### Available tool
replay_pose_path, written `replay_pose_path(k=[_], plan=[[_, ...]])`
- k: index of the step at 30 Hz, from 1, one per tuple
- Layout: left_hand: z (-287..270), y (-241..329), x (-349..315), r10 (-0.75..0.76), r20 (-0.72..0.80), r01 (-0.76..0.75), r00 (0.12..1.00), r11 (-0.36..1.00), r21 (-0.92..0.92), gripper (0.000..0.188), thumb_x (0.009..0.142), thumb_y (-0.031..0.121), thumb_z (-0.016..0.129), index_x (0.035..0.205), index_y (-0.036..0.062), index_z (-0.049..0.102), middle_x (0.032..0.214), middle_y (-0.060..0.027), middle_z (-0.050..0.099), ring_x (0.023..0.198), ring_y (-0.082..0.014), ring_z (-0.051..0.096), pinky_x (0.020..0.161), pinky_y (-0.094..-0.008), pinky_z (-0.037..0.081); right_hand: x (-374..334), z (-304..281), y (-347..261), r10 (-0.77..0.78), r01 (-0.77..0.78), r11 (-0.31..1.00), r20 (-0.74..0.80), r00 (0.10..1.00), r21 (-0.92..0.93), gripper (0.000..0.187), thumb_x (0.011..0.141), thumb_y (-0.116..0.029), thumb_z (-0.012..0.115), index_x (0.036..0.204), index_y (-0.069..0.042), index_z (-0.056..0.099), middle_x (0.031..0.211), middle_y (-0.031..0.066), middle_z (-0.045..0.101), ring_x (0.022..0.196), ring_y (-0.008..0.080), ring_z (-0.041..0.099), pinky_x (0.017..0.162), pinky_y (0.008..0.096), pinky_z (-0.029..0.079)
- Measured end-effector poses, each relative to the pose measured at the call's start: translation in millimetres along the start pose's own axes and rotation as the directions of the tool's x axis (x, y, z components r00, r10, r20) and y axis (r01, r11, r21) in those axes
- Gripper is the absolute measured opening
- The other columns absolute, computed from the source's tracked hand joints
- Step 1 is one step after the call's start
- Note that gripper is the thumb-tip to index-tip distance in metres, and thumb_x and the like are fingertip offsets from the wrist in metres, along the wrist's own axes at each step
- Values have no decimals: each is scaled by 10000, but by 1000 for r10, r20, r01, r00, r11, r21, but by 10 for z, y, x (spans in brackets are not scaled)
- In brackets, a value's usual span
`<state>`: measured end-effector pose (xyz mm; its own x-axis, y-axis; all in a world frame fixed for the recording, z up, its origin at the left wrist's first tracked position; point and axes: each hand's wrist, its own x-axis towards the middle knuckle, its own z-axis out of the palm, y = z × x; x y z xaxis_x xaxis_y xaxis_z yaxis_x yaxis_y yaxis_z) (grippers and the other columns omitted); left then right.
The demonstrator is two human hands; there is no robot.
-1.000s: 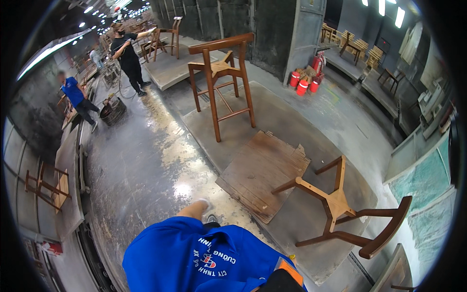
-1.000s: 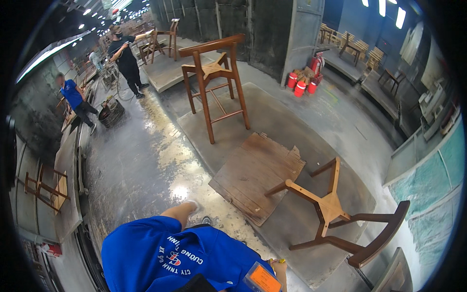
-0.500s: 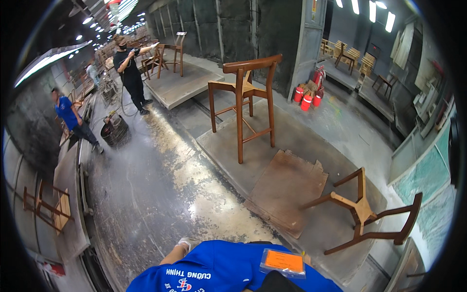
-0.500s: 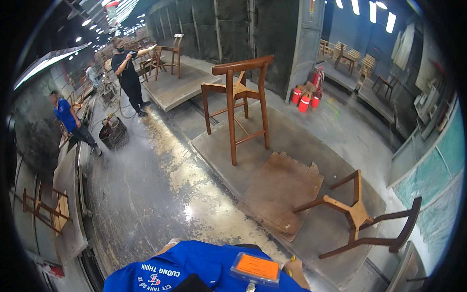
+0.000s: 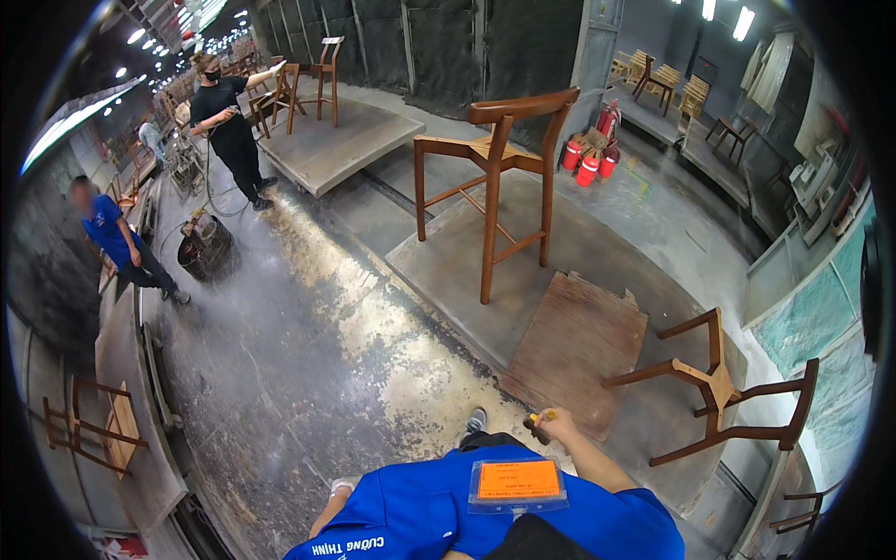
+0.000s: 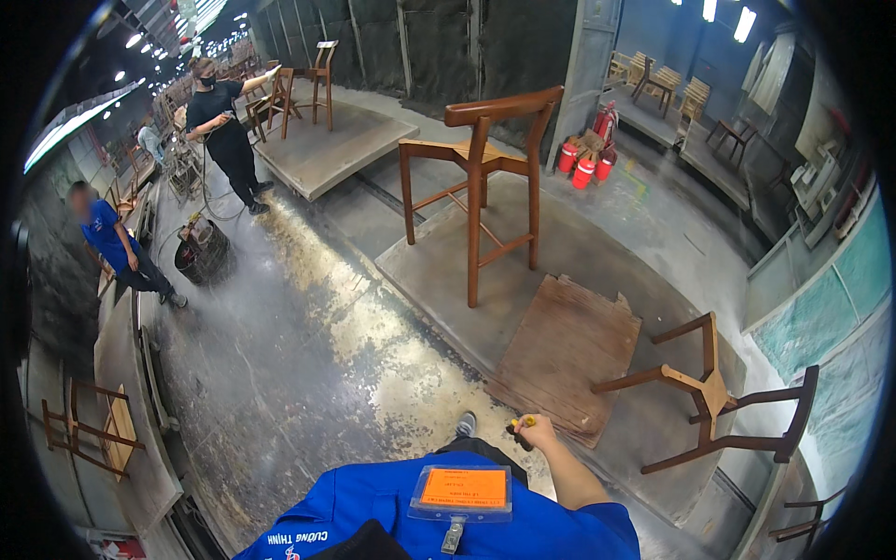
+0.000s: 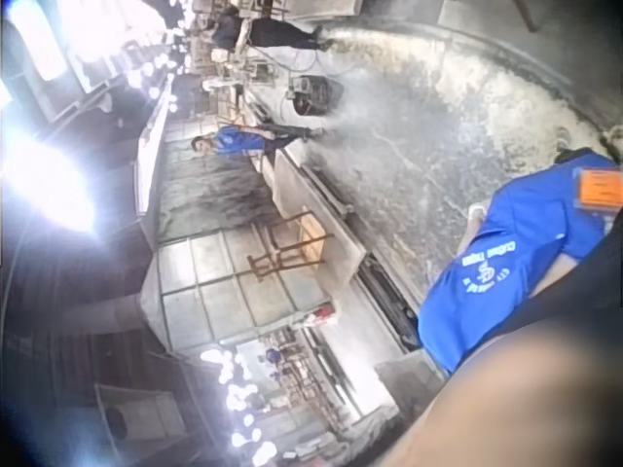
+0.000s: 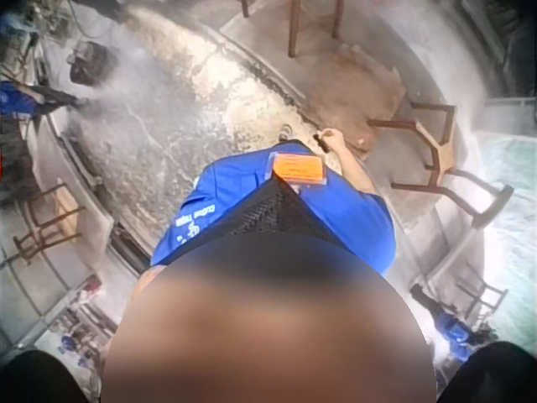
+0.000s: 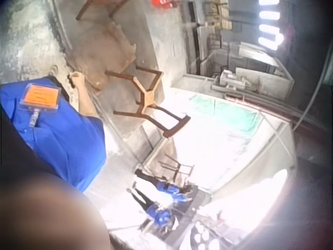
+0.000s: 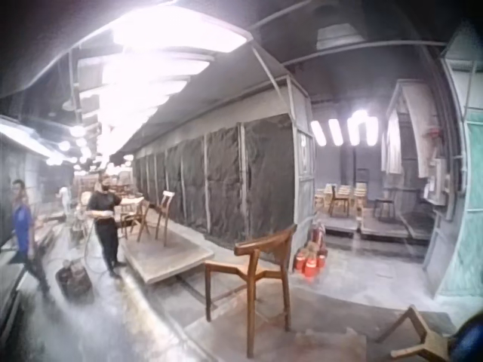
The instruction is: The person applies a finish to wooden chairs using a brush. They systematically coat the legs, seat frame, and backrest of each chair, repositioning the furniture as needed to reach all surfaces.
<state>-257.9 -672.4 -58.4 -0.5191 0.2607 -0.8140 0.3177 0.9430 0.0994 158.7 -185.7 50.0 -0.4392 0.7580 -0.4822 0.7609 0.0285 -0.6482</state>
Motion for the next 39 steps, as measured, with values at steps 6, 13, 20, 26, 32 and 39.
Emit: replay_pose_path(k=[6, 13, 20, 26, 32, 39], plan=[[-984, 986, 460, 160, -71, -158, 985, 987, 32, 449, 953, 418, 658, 1181, 39, 728, 1183, -118, 761, 1130, -299, 710, 870, -443, 576, 683, 162, 203, 144, -137, 957, -8, 990, 257, 75, 768, -70, 773, 761, -140, 797, 803, 62, 759, 775, 159, 696, 728, 329, 549], [-2603, 2595, 751, 48, -110, -118, 993, 216, -969, 356, 996, 336, 628, 1193, 42, 669, 1109, -117, 719, 869, -191, 697, 669, -355, 551, 1481, 147, 465, 470, -440, 877, -157, 868, 193, 16, 768, -135, 802, 771, -129, 816, 884, 127, 792, 837, 226, 775, 766, 373, 589], [-4331, 4170, 1022, 305, -407, -449, 861, 81, -890, 462, 983, 228, 733, 1358, -7, 598, 1206, -118, 703, 1019, -230, 713, 850, -302, 585, 2271, -174, -151, 428, -313, 882, -323, 844, 352, 37, 801, -112, 806, 776, -96, 784, 823, 108, 774, 776, 202, 749, 733, 375, 588], [-5569, 5585, 1605, 461, -569, -732, 681, 409, -545, 622, 900, 239, 836, 1406, -29, 592, 1280, -148, 693, 1157, -215, 673, 979, -312, 542, 2472, -117, -594, 361, -137, 835, -342, 867, 534, 81, 781, -81, 837, 819, -88, 766, 858, 64, 758, 783, 168, 710, 749, 350, 579], [-6439, 6929, 2281, 595, -526, -768, 608, 607, -203, 764, 834, 269, 887, 1444, -16, 528, 1332, -110, 660, 1212, -222, 614, 1052, -335, 468, 1734, 518, -811, 660, -312, 729, -507, 554, 609, 82, 747, -3, 788, 728, -77, 757, 778, 64, 755, 727, 165, 701, 722, 332, 571], [-6763, 7544, 2830, 773, -314, -833, 551, 488, -262, 469, 837, 217, 883, 1234, 25, 723, 1159, -28, 743, 1052, -146, 653, 986, -313, 472, 315, 1752, -1210, 917, -563, 393, -358, 177, 728, 76, 768, -125, 827, 760, -79, 767, 737, 87, 752, 711, 207, 732, 687, 361, 574]])
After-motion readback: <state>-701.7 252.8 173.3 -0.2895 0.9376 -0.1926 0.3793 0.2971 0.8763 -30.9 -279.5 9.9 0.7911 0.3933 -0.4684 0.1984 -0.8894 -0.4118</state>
